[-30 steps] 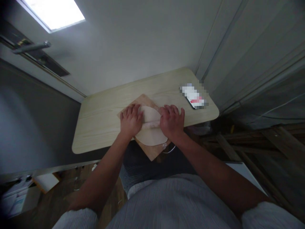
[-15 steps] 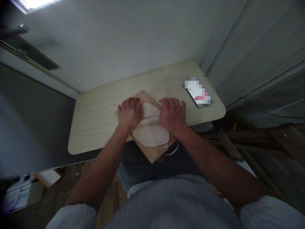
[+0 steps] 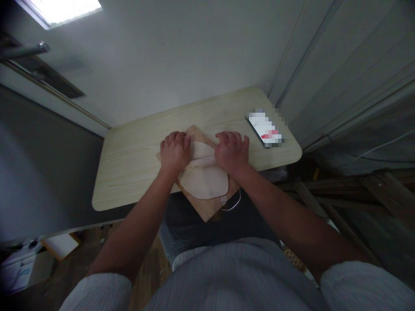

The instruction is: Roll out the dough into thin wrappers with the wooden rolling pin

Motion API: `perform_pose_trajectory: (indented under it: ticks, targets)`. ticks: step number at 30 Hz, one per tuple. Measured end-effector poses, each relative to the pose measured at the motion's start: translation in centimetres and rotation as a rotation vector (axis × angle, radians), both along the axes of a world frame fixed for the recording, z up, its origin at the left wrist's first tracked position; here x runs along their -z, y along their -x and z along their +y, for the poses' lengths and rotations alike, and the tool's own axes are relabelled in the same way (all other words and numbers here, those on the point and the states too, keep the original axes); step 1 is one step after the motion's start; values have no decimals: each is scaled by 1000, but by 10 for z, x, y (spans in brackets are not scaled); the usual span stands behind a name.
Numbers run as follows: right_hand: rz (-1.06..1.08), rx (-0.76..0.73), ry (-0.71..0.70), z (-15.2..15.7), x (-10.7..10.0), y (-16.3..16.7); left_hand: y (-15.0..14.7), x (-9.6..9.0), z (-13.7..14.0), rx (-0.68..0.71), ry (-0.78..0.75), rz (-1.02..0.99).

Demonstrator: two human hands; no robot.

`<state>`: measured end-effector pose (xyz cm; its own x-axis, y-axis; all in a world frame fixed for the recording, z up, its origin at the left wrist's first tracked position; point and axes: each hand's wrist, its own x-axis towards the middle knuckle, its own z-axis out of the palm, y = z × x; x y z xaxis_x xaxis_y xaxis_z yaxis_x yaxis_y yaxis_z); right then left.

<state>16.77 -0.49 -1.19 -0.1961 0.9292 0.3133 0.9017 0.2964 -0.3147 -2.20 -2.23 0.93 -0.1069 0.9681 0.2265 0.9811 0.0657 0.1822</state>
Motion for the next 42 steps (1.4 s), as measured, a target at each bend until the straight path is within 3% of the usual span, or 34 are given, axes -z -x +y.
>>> perform_pose_trajectory:
  ticks: [7,19,25,30,35,42]
  targets:
    - [8,-19,-12,-10,3,-4,-1,-1,-9,0,-2,6]
    - [-9,35,34,9,3,3,1,-5,6,21,-39,32]
    - [-22,65,92,5,1,3,2,-13,-13,135,-105,-49]
    - [31,74,12,0,-1,3,-5,-6,-36,30,-73,61]
    - [20,60,-59,-21,-6,-1,-11,2,-47,-88,-88,49]
    - [-67,-92,-47,-81,4,-25,-21,4,-64,-155,-81,25]
